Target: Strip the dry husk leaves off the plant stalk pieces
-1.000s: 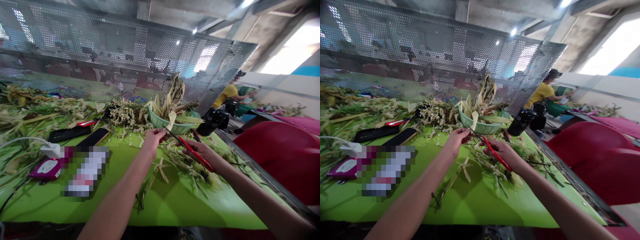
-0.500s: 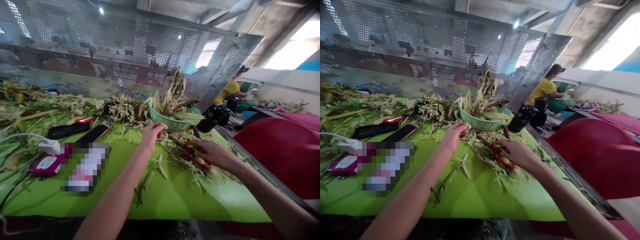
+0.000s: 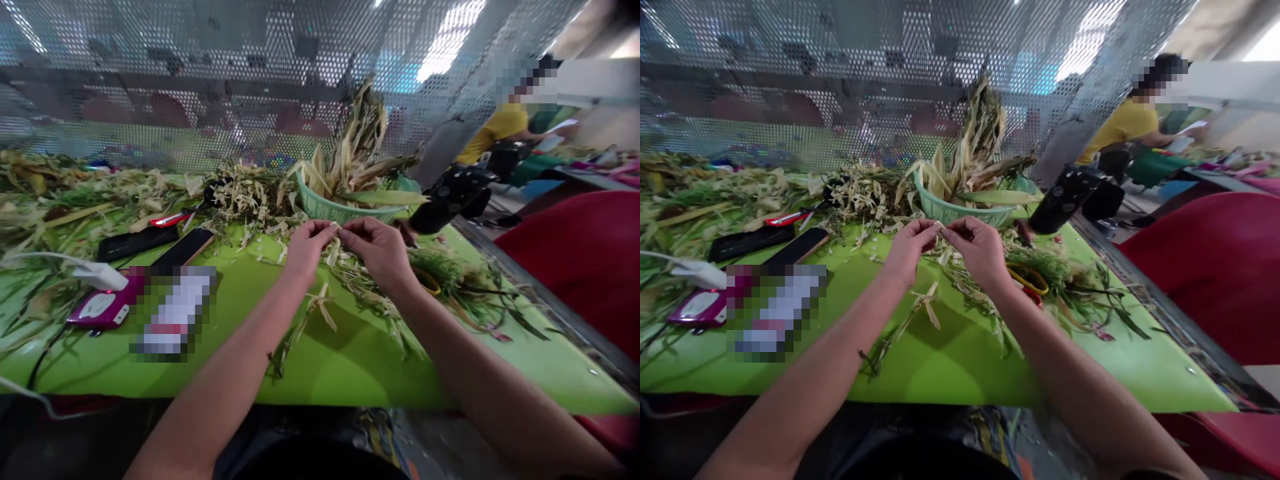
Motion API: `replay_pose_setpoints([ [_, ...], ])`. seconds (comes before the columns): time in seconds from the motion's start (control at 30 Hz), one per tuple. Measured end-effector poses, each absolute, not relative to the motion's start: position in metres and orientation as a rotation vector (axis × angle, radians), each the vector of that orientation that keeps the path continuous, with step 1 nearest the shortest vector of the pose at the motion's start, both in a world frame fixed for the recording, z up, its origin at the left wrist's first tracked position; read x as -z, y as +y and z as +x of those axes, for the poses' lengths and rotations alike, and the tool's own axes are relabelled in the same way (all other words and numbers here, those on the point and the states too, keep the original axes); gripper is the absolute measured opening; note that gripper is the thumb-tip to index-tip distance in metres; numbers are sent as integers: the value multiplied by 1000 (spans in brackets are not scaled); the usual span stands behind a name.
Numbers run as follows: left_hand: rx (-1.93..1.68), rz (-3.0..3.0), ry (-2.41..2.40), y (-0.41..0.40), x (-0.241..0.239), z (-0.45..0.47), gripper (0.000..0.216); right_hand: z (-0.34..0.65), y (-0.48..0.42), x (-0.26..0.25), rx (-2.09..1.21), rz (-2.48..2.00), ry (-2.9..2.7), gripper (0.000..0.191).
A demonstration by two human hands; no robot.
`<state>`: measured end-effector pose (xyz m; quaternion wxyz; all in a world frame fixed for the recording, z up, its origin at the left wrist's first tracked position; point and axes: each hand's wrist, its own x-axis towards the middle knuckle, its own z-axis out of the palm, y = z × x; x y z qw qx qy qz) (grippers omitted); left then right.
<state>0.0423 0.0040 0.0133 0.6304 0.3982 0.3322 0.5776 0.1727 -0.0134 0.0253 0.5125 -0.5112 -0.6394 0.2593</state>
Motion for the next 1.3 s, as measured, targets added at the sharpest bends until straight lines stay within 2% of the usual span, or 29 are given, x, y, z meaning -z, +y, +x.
replay_pose_setpoints([
  [0.3,-1236,1028,748,-5,-9,49,13,189,-21,-19,-622,-1249,-1517,18],
  [0.6,-820,1371,895,6,-36,-7,15,198,-25,-30,-518,-1209,-1468,19],
  [0.8,-492,1747,1033,-17,-21,-32,28,195,-31,-38,-480,-1195,-1499,13],
  [1.07,-440,1903,1140,-33,-3,-19,14,199,-27,-33,-346,-1178,-1702,11],
  [1.17,-513,1791,1128,-34,-9,-17,18,199,-29,-36,-465,-1167,-1689,14],
  [1.3,-813,1478,984,-29,-21,-12,26,197,-34,-43,-655,-1114,-1655,21],
])
